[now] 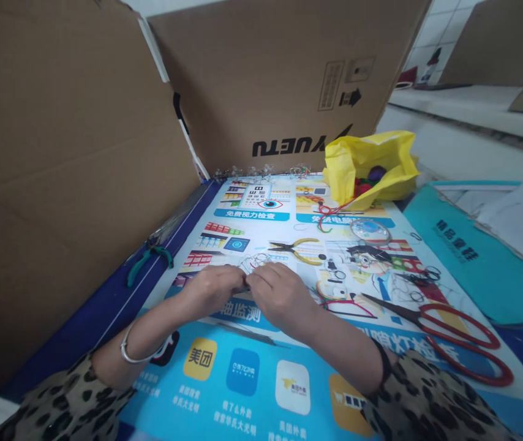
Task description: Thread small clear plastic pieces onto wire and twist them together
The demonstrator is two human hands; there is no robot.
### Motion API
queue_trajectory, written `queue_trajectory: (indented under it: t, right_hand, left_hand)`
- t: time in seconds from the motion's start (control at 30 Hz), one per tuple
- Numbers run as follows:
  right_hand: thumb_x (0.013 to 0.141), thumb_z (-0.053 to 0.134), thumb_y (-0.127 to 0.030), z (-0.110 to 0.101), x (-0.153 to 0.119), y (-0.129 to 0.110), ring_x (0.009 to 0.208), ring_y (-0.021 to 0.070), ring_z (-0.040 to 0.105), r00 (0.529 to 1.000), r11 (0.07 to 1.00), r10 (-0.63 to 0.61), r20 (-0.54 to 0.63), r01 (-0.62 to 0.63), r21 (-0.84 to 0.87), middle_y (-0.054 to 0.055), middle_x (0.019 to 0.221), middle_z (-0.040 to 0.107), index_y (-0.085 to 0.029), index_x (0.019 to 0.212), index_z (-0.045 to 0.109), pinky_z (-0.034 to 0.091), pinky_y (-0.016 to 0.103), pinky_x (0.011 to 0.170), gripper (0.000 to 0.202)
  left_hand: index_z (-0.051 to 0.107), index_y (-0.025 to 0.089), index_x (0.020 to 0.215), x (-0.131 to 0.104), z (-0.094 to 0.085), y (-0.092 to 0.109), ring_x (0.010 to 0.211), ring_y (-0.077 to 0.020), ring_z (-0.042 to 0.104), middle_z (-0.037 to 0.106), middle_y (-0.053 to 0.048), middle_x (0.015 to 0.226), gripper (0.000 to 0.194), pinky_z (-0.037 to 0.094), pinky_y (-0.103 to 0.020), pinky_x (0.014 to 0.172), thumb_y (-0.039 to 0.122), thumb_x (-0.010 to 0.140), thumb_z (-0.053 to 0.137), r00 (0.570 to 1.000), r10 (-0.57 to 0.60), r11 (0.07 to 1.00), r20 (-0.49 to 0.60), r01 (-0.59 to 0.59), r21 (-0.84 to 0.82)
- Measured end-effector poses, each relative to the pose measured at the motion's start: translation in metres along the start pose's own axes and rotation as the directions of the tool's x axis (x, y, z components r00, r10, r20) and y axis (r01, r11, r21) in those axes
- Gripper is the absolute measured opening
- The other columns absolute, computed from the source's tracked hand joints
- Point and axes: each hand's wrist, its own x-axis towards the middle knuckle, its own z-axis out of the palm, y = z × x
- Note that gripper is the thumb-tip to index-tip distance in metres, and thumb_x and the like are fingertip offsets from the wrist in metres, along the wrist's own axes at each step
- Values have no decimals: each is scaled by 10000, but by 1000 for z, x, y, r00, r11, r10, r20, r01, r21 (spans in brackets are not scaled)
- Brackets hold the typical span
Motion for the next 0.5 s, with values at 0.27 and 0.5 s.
queue_trajectory:
  t: [0.27, 0.5]
  right_hand:
    - [817, 449, -104, 6, 0, -3, 709, 184, 553, 992, 988, 129, -12, -128, 86, 71, 720, 619, -176, 744, 554, 467, 325, 648, 147]
    - [805, 448, -100, 8, -2, -2, 694, 184, 550, 994, 990, 113, 3, -113, 82, 67, 691, 609, -175, 725, 559, 462, 324, 644, 156]
  left_hand:
    - [549, 156, 701, 8, -4, 12, 616, -100, 590, 621, 15, 642, 62, 467, -218, 596, 106, 725, 521, 859, -504, 648, 92, 446, -617]
    - [528, 142, 657, 12, -4, 12, 644, -103, 574, 623, 0, 681, 91, 467, -241, 628, 153, 670, 617, 819, -566, 521, 96, 446, -727]
